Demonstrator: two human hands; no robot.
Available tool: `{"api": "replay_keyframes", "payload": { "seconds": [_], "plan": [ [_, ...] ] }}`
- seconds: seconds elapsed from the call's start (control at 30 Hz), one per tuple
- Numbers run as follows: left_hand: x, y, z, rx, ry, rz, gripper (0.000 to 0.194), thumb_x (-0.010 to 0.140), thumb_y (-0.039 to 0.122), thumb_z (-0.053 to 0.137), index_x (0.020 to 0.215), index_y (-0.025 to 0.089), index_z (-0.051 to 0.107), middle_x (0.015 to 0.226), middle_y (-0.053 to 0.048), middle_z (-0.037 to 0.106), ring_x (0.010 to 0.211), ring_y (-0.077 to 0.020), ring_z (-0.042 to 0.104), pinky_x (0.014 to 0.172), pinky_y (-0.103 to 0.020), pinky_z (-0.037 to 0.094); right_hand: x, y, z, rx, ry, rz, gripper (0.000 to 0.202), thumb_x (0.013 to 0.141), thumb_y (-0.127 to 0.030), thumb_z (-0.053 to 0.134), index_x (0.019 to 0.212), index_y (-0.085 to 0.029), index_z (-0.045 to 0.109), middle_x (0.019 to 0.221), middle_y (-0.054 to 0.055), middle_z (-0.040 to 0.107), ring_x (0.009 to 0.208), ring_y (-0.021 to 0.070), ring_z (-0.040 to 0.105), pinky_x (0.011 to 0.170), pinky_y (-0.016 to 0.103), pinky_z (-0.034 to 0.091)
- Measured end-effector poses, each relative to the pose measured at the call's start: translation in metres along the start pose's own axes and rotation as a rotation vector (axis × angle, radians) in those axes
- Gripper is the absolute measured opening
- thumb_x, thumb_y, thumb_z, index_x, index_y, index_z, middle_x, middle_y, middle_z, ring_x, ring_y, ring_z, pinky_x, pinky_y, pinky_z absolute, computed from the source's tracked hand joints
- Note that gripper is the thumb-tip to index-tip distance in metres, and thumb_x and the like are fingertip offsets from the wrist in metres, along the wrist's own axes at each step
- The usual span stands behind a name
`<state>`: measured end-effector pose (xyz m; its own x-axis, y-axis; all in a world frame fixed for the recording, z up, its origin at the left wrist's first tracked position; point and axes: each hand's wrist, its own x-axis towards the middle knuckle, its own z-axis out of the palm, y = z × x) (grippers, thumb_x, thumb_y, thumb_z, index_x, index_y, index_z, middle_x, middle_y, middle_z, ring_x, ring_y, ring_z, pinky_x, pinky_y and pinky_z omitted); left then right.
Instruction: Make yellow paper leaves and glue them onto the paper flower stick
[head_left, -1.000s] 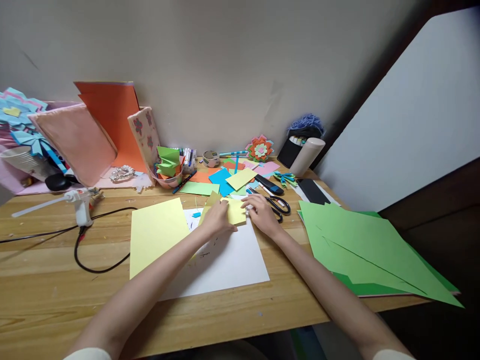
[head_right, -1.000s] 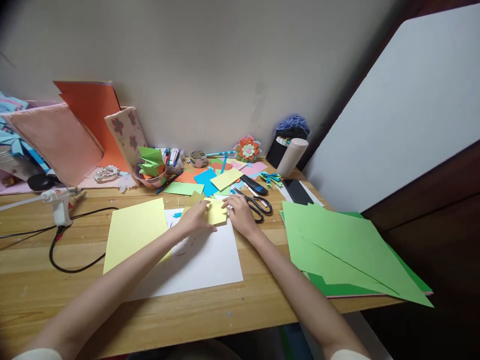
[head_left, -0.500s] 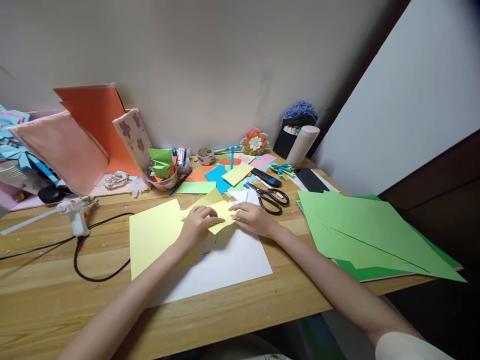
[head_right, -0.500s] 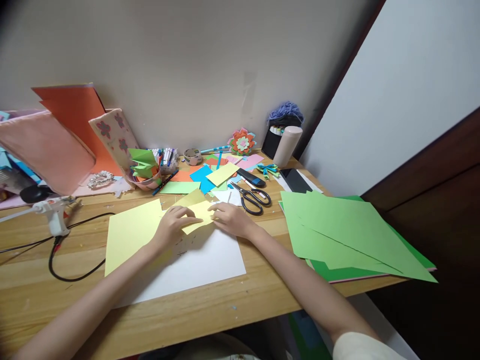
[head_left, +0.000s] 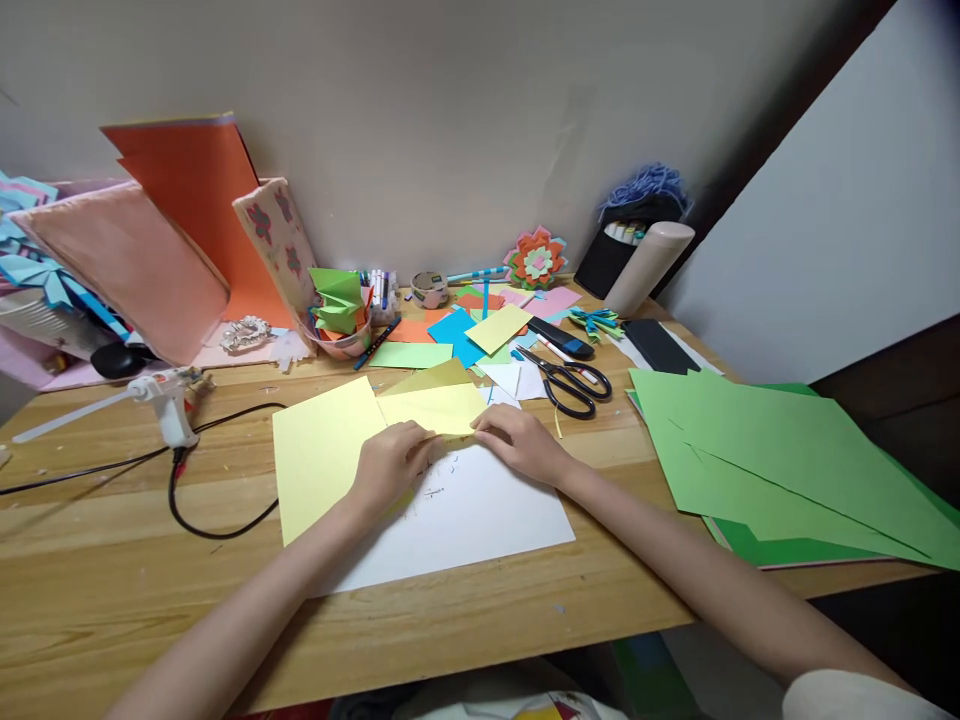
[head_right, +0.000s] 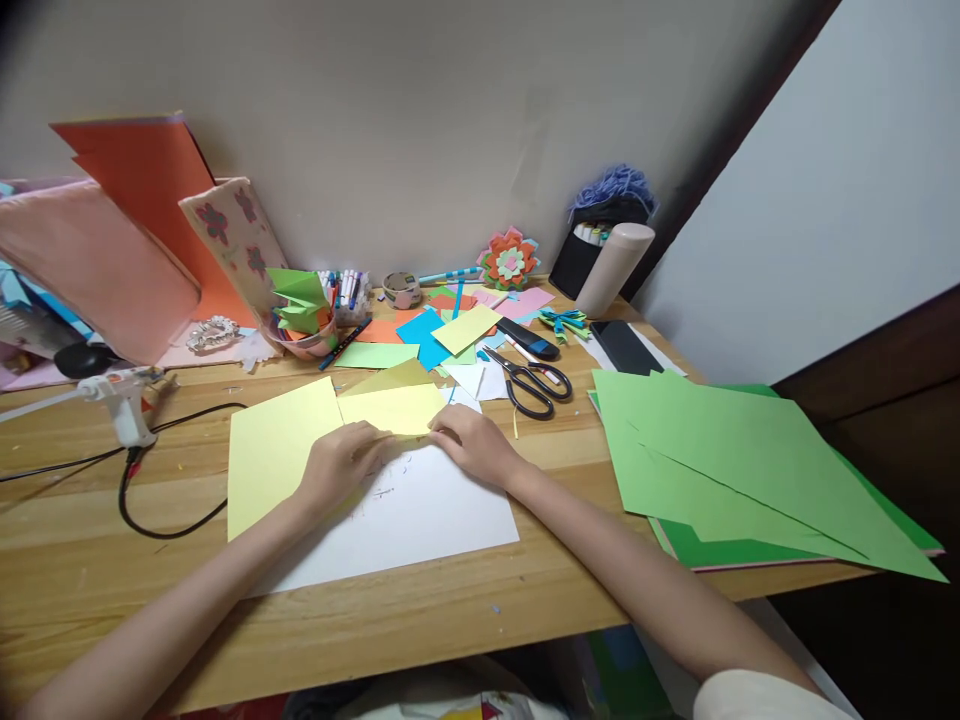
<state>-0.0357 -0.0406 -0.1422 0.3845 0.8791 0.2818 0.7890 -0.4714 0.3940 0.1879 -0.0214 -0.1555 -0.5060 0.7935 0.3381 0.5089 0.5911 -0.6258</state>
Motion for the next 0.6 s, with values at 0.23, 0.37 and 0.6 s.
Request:
{"api": "replay_keyframes", "payload": {
  "seconds": [0.23, 0.37, 0.6],
  "plan": [
    [0.024, -0.007, 0.002, -0.12, -0.051, -0.29, 0.036, 0.081, 0.048, 0.045, 0.065, 0.018, 0.055, 0.062, 0.0, 0.058, 0.059, -0.0134, 0.051, 0.052, -0.023, 0.031, 0.004, -0.005, 0.008, 0.015, 0.164, 0.275, 0.018, 0.081, -0.027, 0.055, 0.065, -0.019, 0.05, 0.074, 0.002, 0.054, 0.079, 0.0171, 0.05, 0.07, 0.03, 0.039],
    [0.029, -0.01, 0.006, -0.06, -0.048, -0.327, 0.037, 0.078, 0.049, 0.045, 0.06, 0.017, 0.05, 0.056, 0.001, 0.052, 0.053, -0.0126, 0.045, 0.049, -0.023, 0.026, 0.008, -0.002, 0.01, -0.018, 0.16, 0.313, 0.02, 0.079, -0.027, 0.057, 0.064, -0.02, 0.047, 0.071, 0.001, 0.054, 0.074, 0.0163, 0.049, 0.067, 0.029, 0.038],
    [0.028, -0.002, 0.008, 0.166, -0.053, -0.369, 0.03, 0.079, 0.045, 0.046, 0.064, 0.019, 0.048, 0.061, -0.002, 0.055, 0.056, -0.016, 0.049, 0.047, -0.025, 0.022, 0.01, 0.001, 0.016, -0.192, 0.182, 0.358, 0.022, 0.077, -0.03, 0.06, 0.064, -0.02, 0.045, 0.07, 0.002, 0.055, 0.074, 0.019, 0.049, 0.066, 0.031, 0.038]
  ]
}}
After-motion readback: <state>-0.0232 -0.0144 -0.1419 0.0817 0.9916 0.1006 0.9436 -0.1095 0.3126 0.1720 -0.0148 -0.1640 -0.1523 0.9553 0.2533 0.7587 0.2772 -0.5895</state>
